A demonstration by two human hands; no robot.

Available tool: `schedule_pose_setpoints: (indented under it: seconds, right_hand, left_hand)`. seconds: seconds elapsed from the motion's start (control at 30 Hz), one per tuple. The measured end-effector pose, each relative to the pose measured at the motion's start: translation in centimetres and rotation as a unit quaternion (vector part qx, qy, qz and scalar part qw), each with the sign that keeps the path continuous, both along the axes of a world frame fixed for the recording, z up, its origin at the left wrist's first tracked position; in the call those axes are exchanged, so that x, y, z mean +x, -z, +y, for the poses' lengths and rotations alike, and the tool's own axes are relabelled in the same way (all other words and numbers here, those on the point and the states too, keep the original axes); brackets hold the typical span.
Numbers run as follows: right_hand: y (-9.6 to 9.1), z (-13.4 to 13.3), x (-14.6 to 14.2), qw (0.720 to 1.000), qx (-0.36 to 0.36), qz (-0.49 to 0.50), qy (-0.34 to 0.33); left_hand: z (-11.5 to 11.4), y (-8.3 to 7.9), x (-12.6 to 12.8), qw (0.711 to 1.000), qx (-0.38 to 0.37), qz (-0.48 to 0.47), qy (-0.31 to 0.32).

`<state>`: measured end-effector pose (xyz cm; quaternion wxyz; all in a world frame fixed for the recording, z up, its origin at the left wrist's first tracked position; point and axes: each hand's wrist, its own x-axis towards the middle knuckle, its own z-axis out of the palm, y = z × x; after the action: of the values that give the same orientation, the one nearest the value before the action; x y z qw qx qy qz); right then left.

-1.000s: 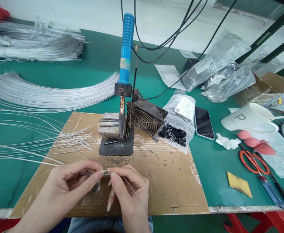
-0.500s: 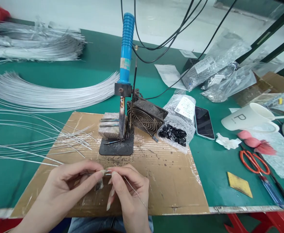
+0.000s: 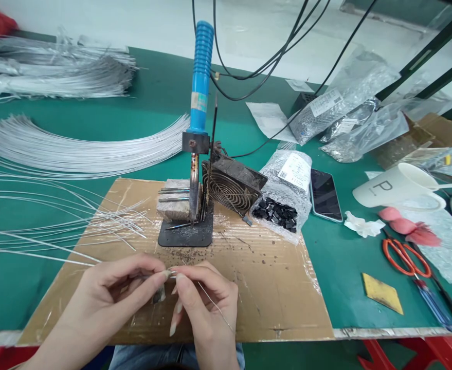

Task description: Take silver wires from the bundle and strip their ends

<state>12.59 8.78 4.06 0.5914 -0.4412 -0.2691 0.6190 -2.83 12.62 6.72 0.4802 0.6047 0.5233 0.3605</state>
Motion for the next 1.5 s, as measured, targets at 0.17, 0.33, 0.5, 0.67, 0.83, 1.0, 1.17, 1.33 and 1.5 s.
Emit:
schedule_pose_setpoints:
  seconds: [0.17, 0.33, 0.5, 0.67, 0.83, 1.0, 1.17, 1.33, 1.5]
  right_hand:
    - [-0.1, 0.1, -0.1, 1.0, -0.007, 0.002, 0.007]
    - [-0.1, 0.1, 0.0, 1.0, -0.014, -0.001, -0.002]
    - [-0.2, 0.1, 0.1, 1.0, -0.021, 0.007, -0.002]
    - [-0.2, 0.1, 0.3, 1.0, -0.024, 0.003, -0.01]
    - [-0.3, 0.0, 0.3, 1.0, -0.03, -0.009, -0.003]
    - [-0.3, 0.1, 0.5, 0.999, -0.032, 0.01, -0.021]
    - [-0.4, 0.4, 1.2, 0.997, -0.046, 0.039, -0.051]
    - [-0.7, 0.7, 1.8, 0.993, -0.057, 0.055, -0.085]
    - [-0.5, 0.6, 1.8, 0.992, -0.057, 0.057, -0.094]
  left_hand:
    - [-0.1, -0.4, 0.1, 1.0, -0.015, 0.009, 0.002]
    - [-0.2, -0.3, 0.2, 0.999, 0.003, 0.041, -0.001]
    - [-0.3, -0.3, 0.2, 0.999, -0.003, 0.051, 0.005]
    - [-0.4, -0.2, 0.0, 0.998, -0.007, 0.063, 0.011]
    - [-0.2, -0.3, 0.0, 0.998, -0.007, 0.066, 0.015]
    - [-0.3, -0.6, 0.1, 0.998, -0.002, 0.057, 0.011]
    - [-0.3, -0.7, 0.0, 0.997, -0.054, 0.044, 0.021]
    - [0.0, -0.7, -0.3, 0.994, -0.089, 0.019, 0.055]
    - [0.1, -0.5, -0.4, 0.994, -0.099, 0.011, 0.05]
